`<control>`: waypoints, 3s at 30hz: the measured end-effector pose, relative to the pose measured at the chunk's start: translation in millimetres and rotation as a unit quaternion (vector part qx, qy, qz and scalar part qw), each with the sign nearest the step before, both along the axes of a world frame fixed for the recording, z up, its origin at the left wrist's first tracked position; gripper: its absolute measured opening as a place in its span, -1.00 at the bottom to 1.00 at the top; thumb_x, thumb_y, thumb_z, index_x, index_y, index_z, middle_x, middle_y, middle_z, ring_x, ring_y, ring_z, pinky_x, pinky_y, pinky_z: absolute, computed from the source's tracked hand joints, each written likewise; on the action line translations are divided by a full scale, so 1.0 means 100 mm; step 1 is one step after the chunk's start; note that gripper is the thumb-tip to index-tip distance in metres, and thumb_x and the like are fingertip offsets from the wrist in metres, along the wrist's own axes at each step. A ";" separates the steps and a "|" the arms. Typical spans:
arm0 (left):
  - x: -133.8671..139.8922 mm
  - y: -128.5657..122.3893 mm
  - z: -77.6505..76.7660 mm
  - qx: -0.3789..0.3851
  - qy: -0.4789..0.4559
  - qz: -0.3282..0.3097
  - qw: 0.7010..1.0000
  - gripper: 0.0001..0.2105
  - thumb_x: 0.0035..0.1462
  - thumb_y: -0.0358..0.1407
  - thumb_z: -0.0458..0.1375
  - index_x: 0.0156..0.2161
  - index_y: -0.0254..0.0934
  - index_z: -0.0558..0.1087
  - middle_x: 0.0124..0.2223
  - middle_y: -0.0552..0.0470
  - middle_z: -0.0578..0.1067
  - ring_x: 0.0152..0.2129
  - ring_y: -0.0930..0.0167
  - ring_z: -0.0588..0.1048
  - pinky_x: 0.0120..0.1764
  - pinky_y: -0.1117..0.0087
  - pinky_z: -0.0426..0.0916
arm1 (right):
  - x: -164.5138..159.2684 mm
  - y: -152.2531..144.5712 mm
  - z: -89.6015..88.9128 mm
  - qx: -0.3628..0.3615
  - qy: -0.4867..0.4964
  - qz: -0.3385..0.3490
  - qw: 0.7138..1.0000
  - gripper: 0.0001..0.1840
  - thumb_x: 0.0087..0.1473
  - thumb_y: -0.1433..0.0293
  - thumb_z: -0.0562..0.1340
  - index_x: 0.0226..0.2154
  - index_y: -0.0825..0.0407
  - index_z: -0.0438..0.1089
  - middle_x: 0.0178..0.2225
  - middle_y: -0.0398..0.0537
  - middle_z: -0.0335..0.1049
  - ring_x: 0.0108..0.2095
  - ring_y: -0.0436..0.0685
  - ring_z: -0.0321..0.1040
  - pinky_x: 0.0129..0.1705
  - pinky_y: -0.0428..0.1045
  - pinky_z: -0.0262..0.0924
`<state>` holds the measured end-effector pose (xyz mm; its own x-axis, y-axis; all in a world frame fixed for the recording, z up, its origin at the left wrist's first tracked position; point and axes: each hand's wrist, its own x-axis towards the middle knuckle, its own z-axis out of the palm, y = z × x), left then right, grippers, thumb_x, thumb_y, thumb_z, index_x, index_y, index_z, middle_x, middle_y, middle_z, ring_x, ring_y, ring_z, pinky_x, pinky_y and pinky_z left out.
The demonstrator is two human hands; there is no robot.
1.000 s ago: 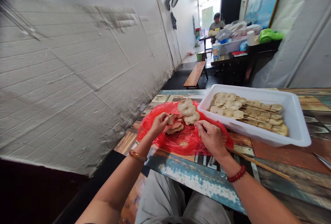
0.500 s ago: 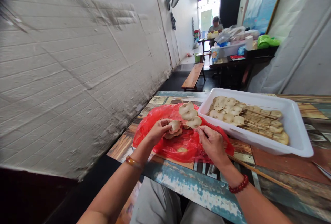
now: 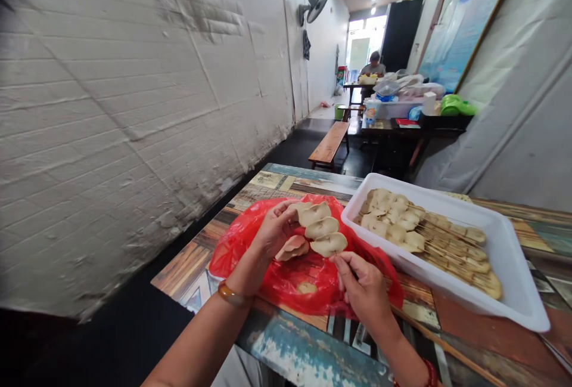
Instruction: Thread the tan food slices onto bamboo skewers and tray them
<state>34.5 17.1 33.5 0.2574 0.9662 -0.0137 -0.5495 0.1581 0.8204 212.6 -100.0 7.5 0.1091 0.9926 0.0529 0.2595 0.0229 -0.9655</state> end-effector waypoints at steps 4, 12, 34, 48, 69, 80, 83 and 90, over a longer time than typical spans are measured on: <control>-0.06 0.04 -0.10 -0.024 -0.026 0.025 0.999 -0.68 -0.19 -0.26 0.34 -0.30 -0.36 0.43 -0.42 0.02 0.49 -0.50 0.48 0.46 -0.36 0.45 0.39 | -0.06 -0.01 -0.04 -0.019 -0.019 0.004 1.000 -0.60 0.09 0.07 0.08 -0.35 0.05 0.38 -0.72 -0.31 0.15 -0.77 -0.08 0.11 -0.71 -0.16 0.02; -0.19 0.04 -0.13 -0.029 -0.033 0.076 0.996 -0.69 -0.20 -0.24 0.33 -0.32 -0.36 0.44 -0.40 -0.01 0.50 -0.52 0.46 0.47 -0.37 0.41 0.38 | -0.19 -0.06 -0.15 0.002 -0.104 0.004 0.995 -0.58 0.08 0.06 0.07 -0.39 0.04 0.41 -0.76 -0.29 0.15 -0.78 -0.05 0.11 -0.66 -0.13 0.07; -0.11 0.01 -0.16 -0.037 -0.028 0.046 0.998 -0.67 -0.32 -0.41 0.32 -0.35 -0.32 0.37 -0.46 0.09 0.47 -0.58 0.52 0.41 -0.45 0.49 0.30 | -0.20 -0.07 -0.08 0.000 -0.097 -0.041 0.994 -0.59 0.07 0.06 0.07 -0.42 0.03 0.41 -0.76 -0.28 0.14 -0.78 -0.02 0.11 -0.66 -0.10 0.09; -0.15 0.01 -0.18 0.005 0.061 0.067 0.996 -0.73 -0.25 -0.22 0.36 -0.47 -0.38 0.45 -0.51 0.05 0.46 -0.59 0.53 0.39 -0.49 0.52 0.25 | -0.21 -0.06 -0.10 -0.002 -0.097 -0.037 0.995 -0.58 0.07 0.04 0.08 -0.40 0.04 0.41 -0.75 -0.29 0.14 -0.77 -0.04 0.11 -0.66 -0.10 0.09; -0.15 0.04 -0.19 -0.070 -0.041 0.057 0.995 -0.64 -0.27 -0.28 0.37 -0.31 -0.37 0.42 -0.40 -0.01 0.51 -0.53 0.47 0.47 -0.38 0.44 0.36 | -0.16 -0.02 -0.24 -0.008 -0.143 -0.010 0.990 -0.56 0.06 0.04 0.06 -0.39 0.03 0.44 -0.75 -0.27 0.17 -0.77 -0.03 0.12 -0.70 -0.12 0.06; -0.15 0.04 -0.21 -0.055 -0.032 0.110 0.992 -0.64 -0.29 -0.31 0.37 -0.34 -0.34 0.36 -0.39 0.01 0.51 -0.46 0.43 0.50 -0.33 0.40 0.39 | -0.18 -0.06 -0.23 0.009 -0.152 -0.003 0.988 -0.54 0.08 0.04 0.05 -0.36 0.04 0.45 -0.75 -0.24 0.19 -0.76 -0.01 0.14 -0.69 -0.11 0.06; -0.13 0.04 -0.21 -0.038 -0.025 0.120 0.992 -0.64 -0.29 -0.30 0.37 -0.34 -0.34 0.37 -0.39 0.02 0.51 -0.47 0.45 0.49 -0.32 0.42 0.37 | -0.17 -0.05 -0.24 0.002 -0.158 0.010 0.987 -0.52 0.08 0.03 0.05 -0.36 0.04 0.46 -0.75 -0.24 0.22 -0.77 -0.02 0.14 -0.69 -0.12 0.06; -0.10 0.04 -0.21 -0.034 -0.026 0.110 0.993 -0.63 -0.30 -0.30 0.37 -0.34 -0.33 0.37 -0.41 0.04 0.51 -0.51 0.48 0.47 -0.36 0.47 0.33 | -0.20 -0.04 -0.24 0.021 -0.150 -0.016 0.988 -0.53 0.06 0.02 0.06 -0.40 0.02 0.48 -0.76 -0.22 0.22 -0.76 0.00 0.16 -0.71 -0.12 0.04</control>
